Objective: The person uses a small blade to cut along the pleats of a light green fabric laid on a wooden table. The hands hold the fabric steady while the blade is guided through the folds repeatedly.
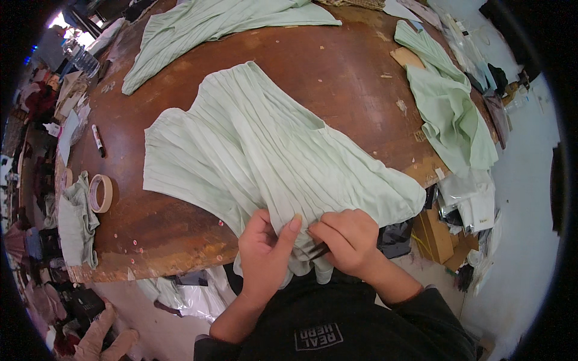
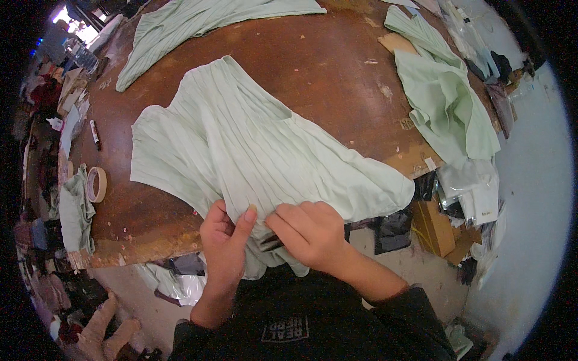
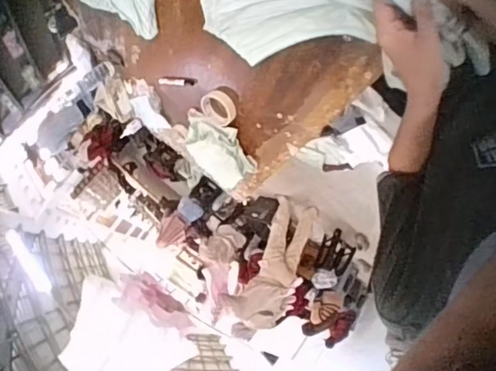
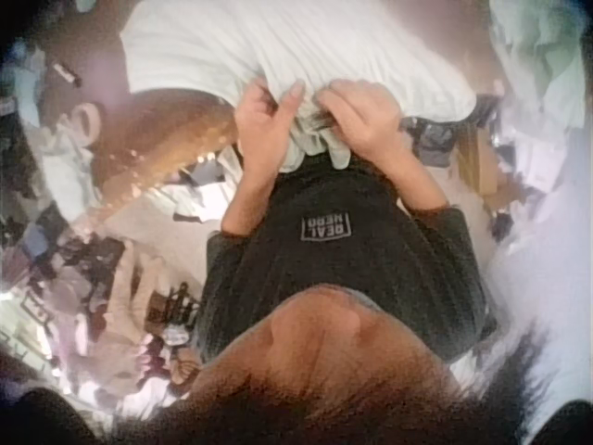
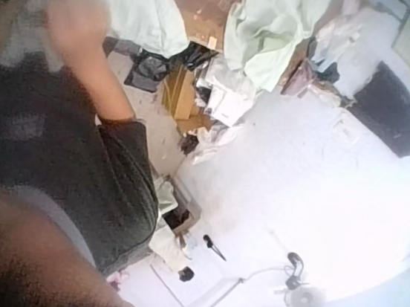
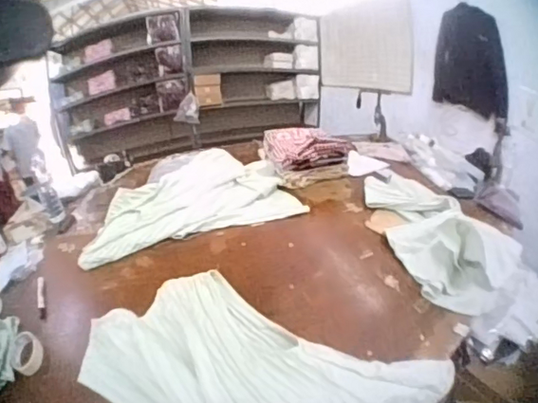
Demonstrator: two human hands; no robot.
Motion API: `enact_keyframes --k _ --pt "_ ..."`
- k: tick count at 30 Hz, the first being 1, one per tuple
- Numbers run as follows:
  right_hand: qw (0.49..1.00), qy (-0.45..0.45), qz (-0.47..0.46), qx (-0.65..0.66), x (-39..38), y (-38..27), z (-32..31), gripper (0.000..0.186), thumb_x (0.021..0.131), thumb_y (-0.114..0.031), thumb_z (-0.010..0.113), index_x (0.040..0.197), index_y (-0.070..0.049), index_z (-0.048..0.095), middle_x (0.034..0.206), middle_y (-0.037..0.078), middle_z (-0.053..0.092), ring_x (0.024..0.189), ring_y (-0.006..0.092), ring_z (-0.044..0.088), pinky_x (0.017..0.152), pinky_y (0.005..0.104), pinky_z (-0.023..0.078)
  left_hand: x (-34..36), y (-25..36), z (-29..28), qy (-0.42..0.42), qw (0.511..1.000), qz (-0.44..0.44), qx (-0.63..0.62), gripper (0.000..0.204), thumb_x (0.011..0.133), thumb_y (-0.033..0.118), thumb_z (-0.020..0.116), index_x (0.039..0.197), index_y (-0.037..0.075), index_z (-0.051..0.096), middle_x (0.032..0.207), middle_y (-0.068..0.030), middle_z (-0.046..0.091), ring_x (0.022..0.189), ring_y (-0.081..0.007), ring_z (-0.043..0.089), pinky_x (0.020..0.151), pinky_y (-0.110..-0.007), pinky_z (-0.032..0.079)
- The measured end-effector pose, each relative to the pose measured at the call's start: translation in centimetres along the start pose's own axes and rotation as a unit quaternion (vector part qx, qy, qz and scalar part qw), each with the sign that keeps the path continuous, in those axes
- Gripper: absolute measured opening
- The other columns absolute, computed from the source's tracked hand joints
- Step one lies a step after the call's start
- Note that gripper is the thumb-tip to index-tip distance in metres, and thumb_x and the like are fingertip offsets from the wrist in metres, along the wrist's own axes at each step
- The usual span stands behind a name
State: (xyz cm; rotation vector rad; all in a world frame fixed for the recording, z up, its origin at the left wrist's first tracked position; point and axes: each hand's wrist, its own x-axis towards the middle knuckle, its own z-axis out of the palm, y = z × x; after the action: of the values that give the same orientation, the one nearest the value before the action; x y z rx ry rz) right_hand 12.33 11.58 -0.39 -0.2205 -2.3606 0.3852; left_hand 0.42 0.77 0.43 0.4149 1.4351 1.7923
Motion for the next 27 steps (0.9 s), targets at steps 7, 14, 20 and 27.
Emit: enact_keyframes --k 7,14,20,27 --pt "0.995 0.009 0.073 0.068 0.3 -0.1 0.2 0.03 0.058 -0.002 0.07 0.085 -0.006 0.057 0.079 0.007 0.058 0.06 0.0218 0.056 0.049 0.0306 0.039 0.1 -0.3 0.1 -0.023 0.999 0.025 0.033 0.023 0.092 0.008 0.061 0.11 -0.004 0.054 0.1 -0.005 0.063 0.089 -0.0073 0.055 0.081 -0.023 0.044" --pt "0.973 -0.002 0.182 0.145 0.7 -0.3 -0.7 0.027 0.067 -0.005 0.071 0.09 -0.003 0.058 0.081 0.01 0.058 0.063 0.0271 0.056 0.054 0.0329 0.043 0.4 -0.5 0.1 -0.009 0.995 0.055 0.086 0.018 0.093 0.007 0.06 0.106 -0.005 0.054 0.093 -0.0041 0.063 0.082 -0.005 0.054 0.071 -0.02 0.044" --pt "0.963 -0.049 0.234 0.127 0.7 -0.2 -3.0 0.029 0.076 -0.012 0.072 0.1 -0.001 0.059 0.086 0.012 0.059 0.069 0.0299 0.056 0.06 0.0368 0.046 0.3 -0.4 0.5 -0.002 0.999 0.043 0.002 0.016 0.092 0.005 0.061 0.104 -0.004 0.054 0.092 -0.0046 0.063 0.081 -0.0054 0.055 0.071 -0.02 0.044" --pt "0.994 -0.077 0.075 -0.026 1.1 -0.3 -3.2 0.034 0.07 -0.013 0.074 0.1 -0.003 0.063 0.088 0.007 0.062 0.067 0.0225 0.055 0.055 0.0322 0.044 0.3 -0.2 0.2 -0.015 0.999 0.044 0.015 0.017 0.091 0.003 0.062 0.105 -0.005 0.054 0.096 -0.0059 0.064 0.085 -0.0056 0.056 0.074 -0.02 0.044"
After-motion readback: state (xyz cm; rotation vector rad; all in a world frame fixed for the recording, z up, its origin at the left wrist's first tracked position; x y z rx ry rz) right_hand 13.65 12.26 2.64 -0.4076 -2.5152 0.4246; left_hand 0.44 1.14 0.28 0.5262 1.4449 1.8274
